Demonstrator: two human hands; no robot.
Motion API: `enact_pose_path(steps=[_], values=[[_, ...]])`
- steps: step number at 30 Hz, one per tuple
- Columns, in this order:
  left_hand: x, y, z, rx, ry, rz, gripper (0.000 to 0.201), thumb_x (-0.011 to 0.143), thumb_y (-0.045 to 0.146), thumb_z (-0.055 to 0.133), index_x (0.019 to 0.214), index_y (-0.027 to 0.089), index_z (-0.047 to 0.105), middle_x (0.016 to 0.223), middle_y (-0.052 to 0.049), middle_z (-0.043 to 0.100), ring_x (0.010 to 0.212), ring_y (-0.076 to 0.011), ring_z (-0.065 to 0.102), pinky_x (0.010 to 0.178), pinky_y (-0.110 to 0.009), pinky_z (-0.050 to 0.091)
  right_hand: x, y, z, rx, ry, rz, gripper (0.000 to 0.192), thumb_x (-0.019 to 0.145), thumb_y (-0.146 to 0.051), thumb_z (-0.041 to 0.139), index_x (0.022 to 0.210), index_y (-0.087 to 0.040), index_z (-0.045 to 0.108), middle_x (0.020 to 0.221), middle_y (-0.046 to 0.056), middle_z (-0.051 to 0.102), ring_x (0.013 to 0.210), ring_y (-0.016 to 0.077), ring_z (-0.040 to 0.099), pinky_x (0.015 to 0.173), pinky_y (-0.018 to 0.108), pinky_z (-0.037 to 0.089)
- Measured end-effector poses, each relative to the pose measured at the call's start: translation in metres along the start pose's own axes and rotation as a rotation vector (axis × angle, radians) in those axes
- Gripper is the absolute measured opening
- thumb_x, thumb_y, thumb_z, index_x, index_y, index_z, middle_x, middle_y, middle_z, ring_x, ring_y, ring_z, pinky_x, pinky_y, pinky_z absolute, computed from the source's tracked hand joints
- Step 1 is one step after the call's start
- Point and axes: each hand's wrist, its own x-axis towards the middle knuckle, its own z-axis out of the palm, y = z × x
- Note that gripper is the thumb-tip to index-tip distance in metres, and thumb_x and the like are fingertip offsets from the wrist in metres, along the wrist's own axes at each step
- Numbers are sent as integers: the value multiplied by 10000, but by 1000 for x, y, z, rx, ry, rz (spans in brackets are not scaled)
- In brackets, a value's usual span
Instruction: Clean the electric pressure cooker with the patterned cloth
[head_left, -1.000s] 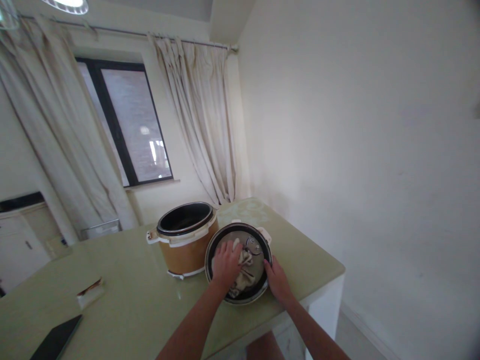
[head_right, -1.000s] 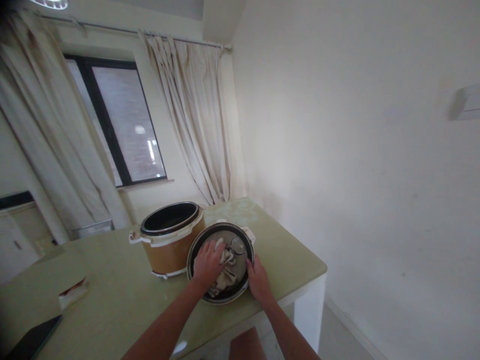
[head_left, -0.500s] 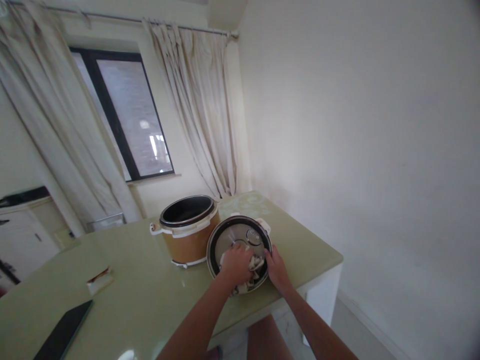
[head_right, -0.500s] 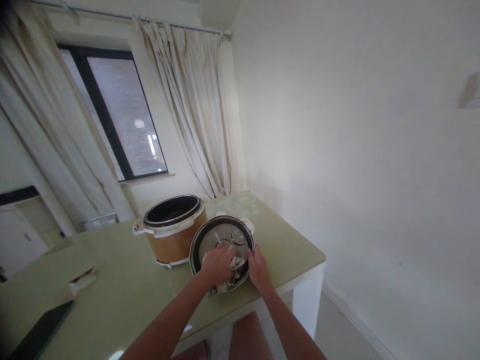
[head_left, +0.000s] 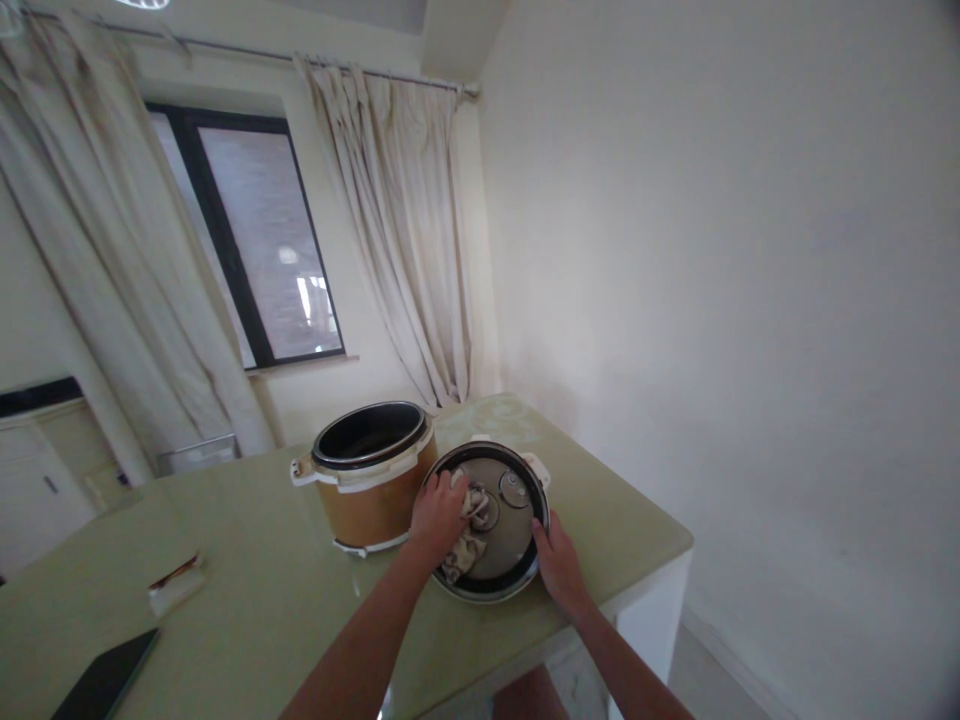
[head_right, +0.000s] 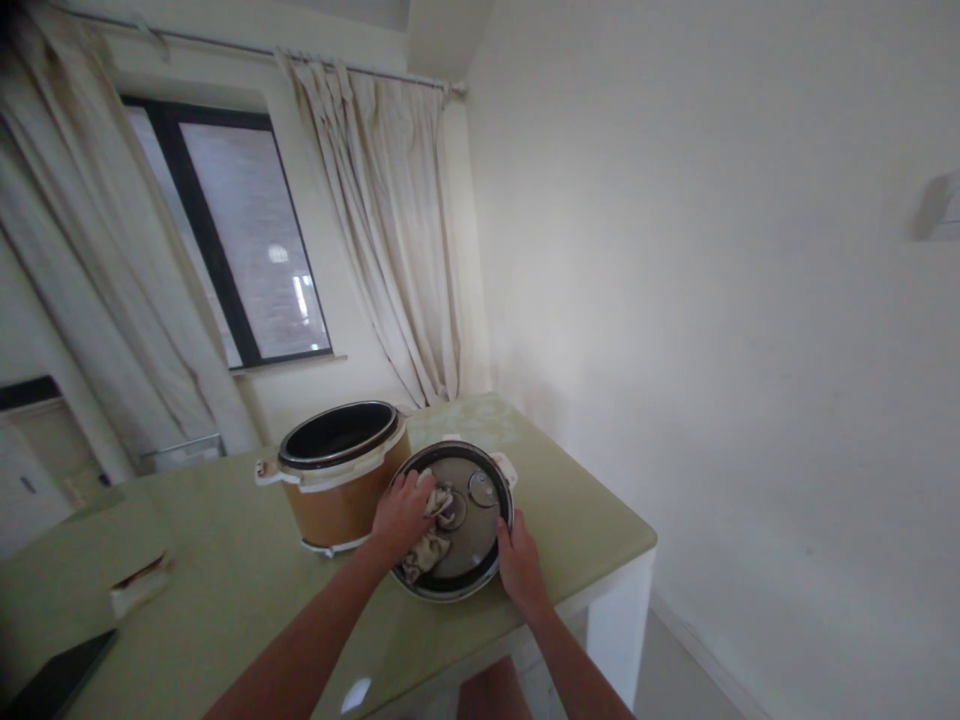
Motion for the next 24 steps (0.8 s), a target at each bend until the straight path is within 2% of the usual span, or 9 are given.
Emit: enact_pose_path(steps=[4, 8, 16, 20, 24], values=[[-19, 8, -1, -65, -115, 1, 575, 809, 411, 764, 1335, 250, 596, 1274, -130, 659, 1216, -352, 618, 909, -430, 536, 0, -6, -1, 30, -3, -7, 423, 936, -604, 456, 1074, -252, 646, 1033, 97, 761, 1035, 319, 698, 932, 436, 529], [-33, 22, -2, -156, -200, 127, 570, 768, 530, 752, 1254, 264, 618, 1228, -104, 702, 1162, -337, 667, 912, -430, 546, 0, -9, -2, 58, -4, -29, 427, 940, -577, 467, 1111, -233, 654, 1067, 99, 759, 1081, 307, 679, 973, 420, 520], [-29, 38, 2, -236, -177, 322, 536, 741, 564, 767, 1188, 293, 650, 1219, -90, 703, 1182, -331, 646, 970, -442, 539, 2, -6, -4, 96, -15, -45, 481, 933, -568, 502, 1174, -194, 685, 1178, 118, 754, 1162, 307, 658, 1030, 431, 519], [-29, 42, 7, -291, -142, 278, 521, 747, 535, 778, 1190, 297, 642, 1221, -75, 688, 1186, -309, 632, 985, -416, 528, 4, -3, -4, 100, -9, -41, 524, 929, -619, 514, 1190, -202, 694, 1225, 121, 748, 1213, 309, 640, 1049, 432, 521], [-28, 50, 12, -321, -88, 166, 505, 776, 512, 765, 1213, 296, 632, 1247, -77, 663, 1213, -306, 612, 979, -405, 524, 5, -2, -4, 78, 17, -38, 562, 923, -649, 513, 1222, -201, 672, 1233, 126, 744, 1200, 315, 648, 1065, 445, 512]])
